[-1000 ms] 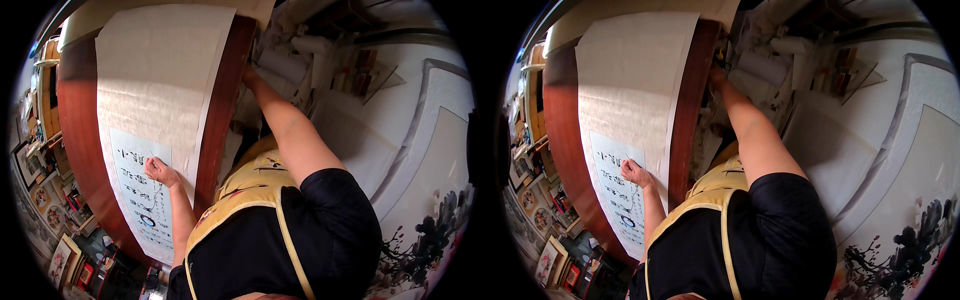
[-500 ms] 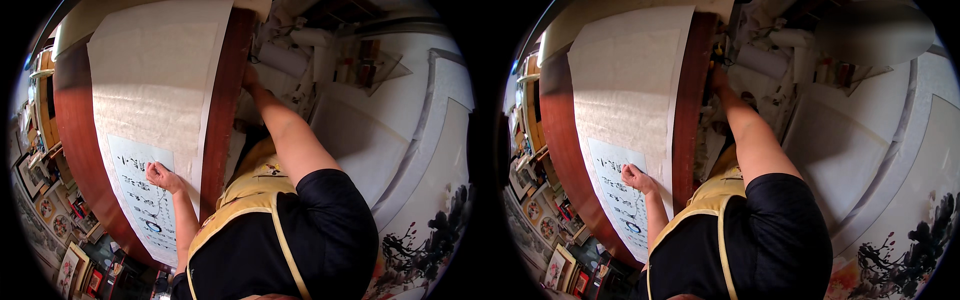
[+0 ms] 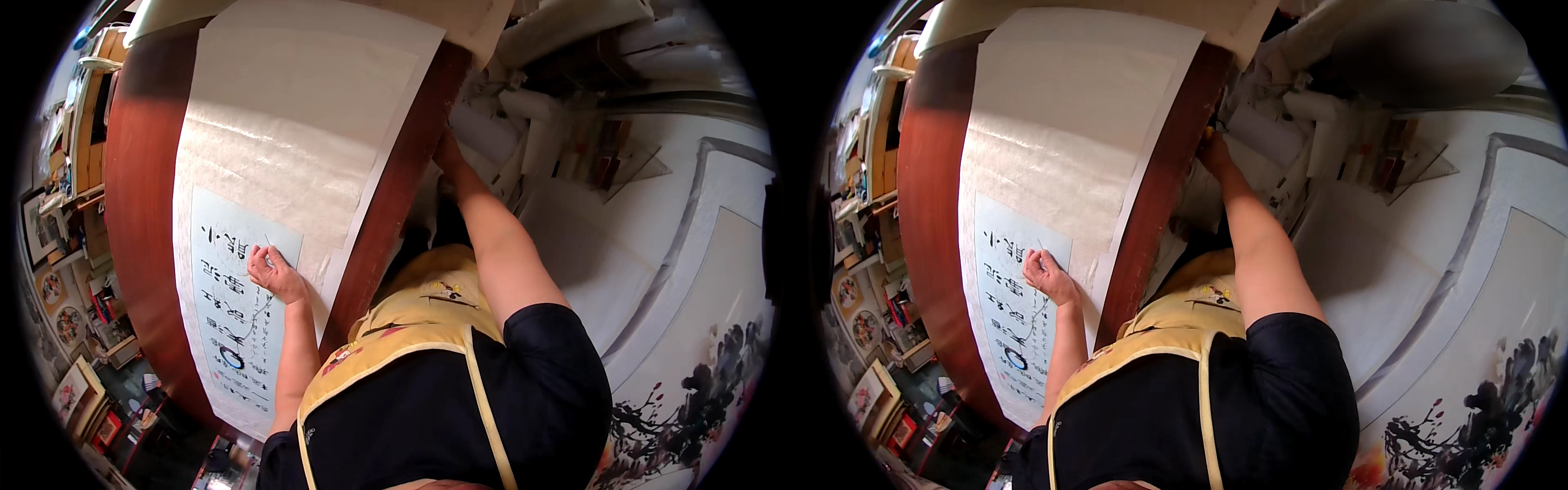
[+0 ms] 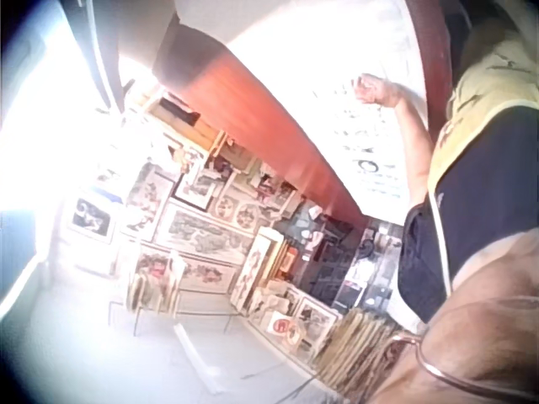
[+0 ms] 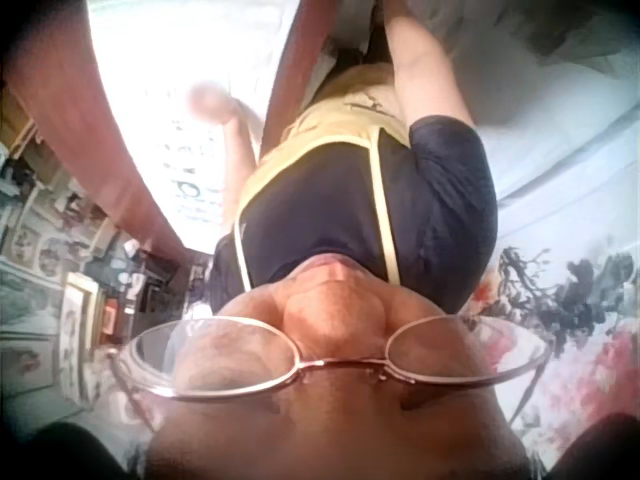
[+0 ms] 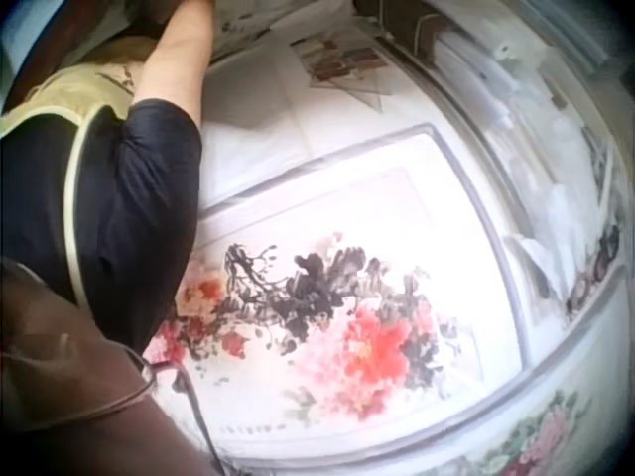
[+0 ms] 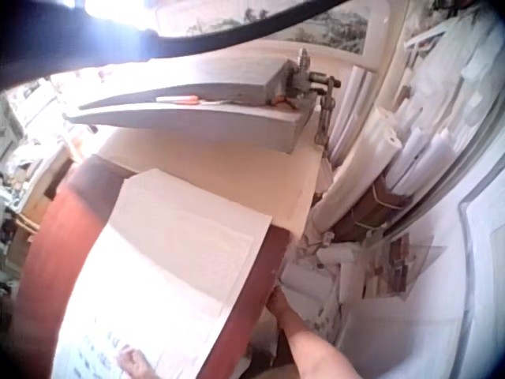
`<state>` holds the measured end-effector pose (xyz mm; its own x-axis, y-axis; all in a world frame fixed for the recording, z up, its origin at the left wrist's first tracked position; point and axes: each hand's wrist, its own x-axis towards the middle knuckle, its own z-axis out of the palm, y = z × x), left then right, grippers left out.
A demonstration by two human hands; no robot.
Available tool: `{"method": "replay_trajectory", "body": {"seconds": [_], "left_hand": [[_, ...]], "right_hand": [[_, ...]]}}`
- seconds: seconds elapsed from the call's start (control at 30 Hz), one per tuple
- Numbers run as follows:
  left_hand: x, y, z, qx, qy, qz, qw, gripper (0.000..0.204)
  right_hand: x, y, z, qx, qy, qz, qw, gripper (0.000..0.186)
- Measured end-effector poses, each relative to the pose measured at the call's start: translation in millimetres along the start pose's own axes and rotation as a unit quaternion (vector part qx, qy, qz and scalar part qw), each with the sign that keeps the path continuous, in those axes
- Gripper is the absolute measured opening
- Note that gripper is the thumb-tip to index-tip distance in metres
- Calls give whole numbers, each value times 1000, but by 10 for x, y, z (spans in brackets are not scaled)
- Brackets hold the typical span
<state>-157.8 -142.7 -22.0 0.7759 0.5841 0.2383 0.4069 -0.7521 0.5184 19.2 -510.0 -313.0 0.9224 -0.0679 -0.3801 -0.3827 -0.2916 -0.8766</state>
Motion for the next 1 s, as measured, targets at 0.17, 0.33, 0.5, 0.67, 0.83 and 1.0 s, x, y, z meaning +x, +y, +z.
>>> {"method": "replay_trajectory", "body": {"seconds": [0.17, 0.33, 0.5, 0.67, 0.83, 1.0], "left_hand": [[-17, -34, -5, 10, 2, 0, 1000, 10], [-31, -68, 22, -10, 5, 18, 1000, 8], [7, -117, 46, -20, 4, 16, 1000, 9], [38, -79, -102, -68, 18, -27, 997, 11], [161, 49, -385, -30, 77, 65, 994, 9], [290, 515, -800, 17, 99, 264, 959, 25]], "right_hand": [[-307, -596, -178, 4, -2, 23, 1000, 48], [-622, -1501, -168, 210, -11, 72, 975, 42], [-642, -1657, -84, 394, -75, 55, 914, 42], [-589, -1396, -122, 391, -69, 27, 917, 42], [-789, -1240, -556, 342, 192, 125, 911, 35], [-1438, -1954, -1080, 170, 214, -31, 962, 19]]}}
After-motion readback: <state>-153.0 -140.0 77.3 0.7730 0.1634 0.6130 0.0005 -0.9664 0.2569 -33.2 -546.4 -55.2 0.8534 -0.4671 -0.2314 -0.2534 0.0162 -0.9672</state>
